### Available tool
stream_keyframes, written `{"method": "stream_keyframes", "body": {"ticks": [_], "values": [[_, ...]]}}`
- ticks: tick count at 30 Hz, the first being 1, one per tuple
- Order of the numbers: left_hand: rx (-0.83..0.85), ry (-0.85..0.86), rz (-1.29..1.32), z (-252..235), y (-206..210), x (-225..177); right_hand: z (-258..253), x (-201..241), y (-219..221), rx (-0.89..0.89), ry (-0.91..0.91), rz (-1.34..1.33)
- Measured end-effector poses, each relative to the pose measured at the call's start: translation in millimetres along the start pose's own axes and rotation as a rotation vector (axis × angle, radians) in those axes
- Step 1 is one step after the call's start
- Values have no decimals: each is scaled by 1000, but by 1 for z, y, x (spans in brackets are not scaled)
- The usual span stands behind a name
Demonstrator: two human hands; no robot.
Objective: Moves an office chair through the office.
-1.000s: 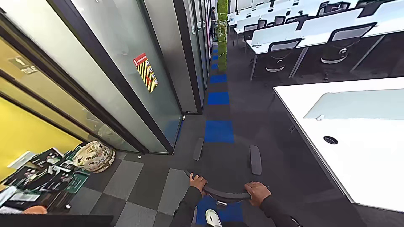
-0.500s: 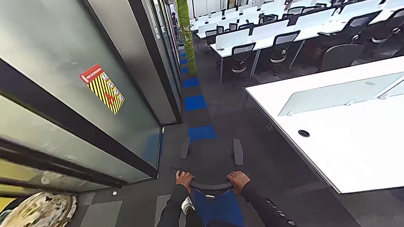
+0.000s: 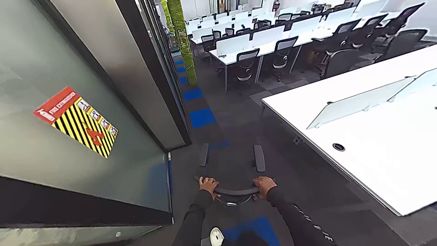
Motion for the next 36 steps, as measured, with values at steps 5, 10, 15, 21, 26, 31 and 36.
{"method": "stream_keyframes", "body": {"ticks": [5,10,15,21,26,31,36], "values": [[-4,35,9,-48,-32,39,-57,6,-21,12,36,3],[1,95,-5,-107,-60,73,-113,-3,-33,-5,81,-19],[20,108,-22,-186,-97,103,-183,-22,-61,-12,103,-60],[12,149,-21,-263,-138,138,-260,-40,-86,-19,134,-75],[-19,165,-24,-324,-163,161,-318,-57,-106,9,158,-62],[-8,195,-56,-384,-192,179,-372,-74,-123,31,205,-62],[-24,253,-81,-449,-220,207,-433,-87,-138,52,274,-60]]}}
Point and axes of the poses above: each hand's wrist, its own z-axis away from the middle knuckle, its own y-axis out of the palm, x = y × z, the point moved 5 cm from there along -z, towards the middle knuckle, and after that the axes turned 8 degrees about -x, right-handed, at the moved point
